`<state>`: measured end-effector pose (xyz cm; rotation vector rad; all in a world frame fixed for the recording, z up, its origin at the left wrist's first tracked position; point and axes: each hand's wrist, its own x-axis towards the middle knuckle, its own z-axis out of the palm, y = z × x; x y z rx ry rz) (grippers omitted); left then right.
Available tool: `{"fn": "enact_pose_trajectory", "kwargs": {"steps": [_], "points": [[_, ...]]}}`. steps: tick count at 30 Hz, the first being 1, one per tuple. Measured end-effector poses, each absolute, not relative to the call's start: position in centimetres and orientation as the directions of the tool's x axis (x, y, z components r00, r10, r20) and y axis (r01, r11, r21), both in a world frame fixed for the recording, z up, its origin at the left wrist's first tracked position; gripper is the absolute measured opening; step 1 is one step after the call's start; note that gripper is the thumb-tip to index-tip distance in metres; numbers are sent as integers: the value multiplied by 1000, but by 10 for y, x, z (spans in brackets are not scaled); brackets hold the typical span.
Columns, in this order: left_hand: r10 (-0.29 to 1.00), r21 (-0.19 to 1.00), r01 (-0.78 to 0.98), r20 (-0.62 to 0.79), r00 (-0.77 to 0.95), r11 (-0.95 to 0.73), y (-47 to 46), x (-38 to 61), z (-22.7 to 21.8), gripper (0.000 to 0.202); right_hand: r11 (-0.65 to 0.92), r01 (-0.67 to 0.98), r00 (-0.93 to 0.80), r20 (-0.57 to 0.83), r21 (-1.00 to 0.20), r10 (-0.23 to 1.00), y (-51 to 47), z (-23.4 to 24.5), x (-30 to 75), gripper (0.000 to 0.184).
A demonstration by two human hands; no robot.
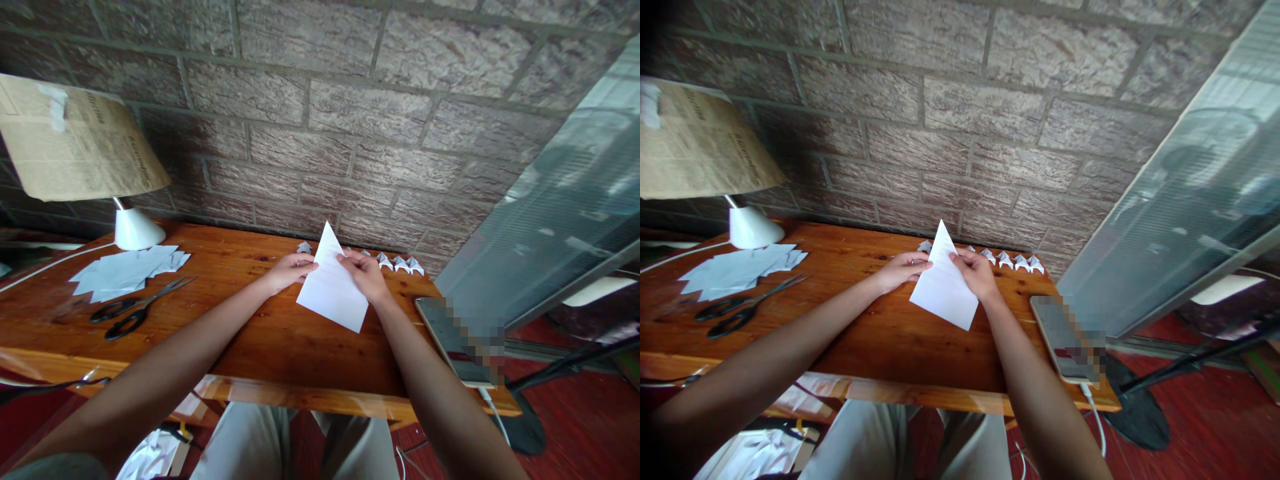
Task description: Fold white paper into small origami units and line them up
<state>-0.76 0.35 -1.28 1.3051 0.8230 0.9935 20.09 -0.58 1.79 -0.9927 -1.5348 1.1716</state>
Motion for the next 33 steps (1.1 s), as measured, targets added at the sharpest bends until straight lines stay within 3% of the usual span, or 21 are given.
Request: {"fn": "enact_pose_trajectory", "kwargs": {"steps": [6,13,19,23,27,33], "points": [[967,990,-120,97,235,-70,8,-8,-14,38,162,73,-254,139,-984,957,2,10,204,44],[951,992,-120,77,298,-42,2,-7,-10,38,140,51,-264,122,-989,957,-2,14,204,42],[986,951,-308,55,155,-5,11,-13,-10,36,155,83,-237,131,-985,963,-1,19,210,43],[985,899,-426,-31,170,102,14,-18,-4,33,208,80,-188,190,-975,964,1,21,215,38],[984,882,-450,-77,160,142,14,-21,1,34,246,69,-284,217,-967,934,0,25,219,25],[993,859,-498,-88,78,115,20,-28,3,24,277,80,-437,217,-957,873,-1,27,225,31]]}}
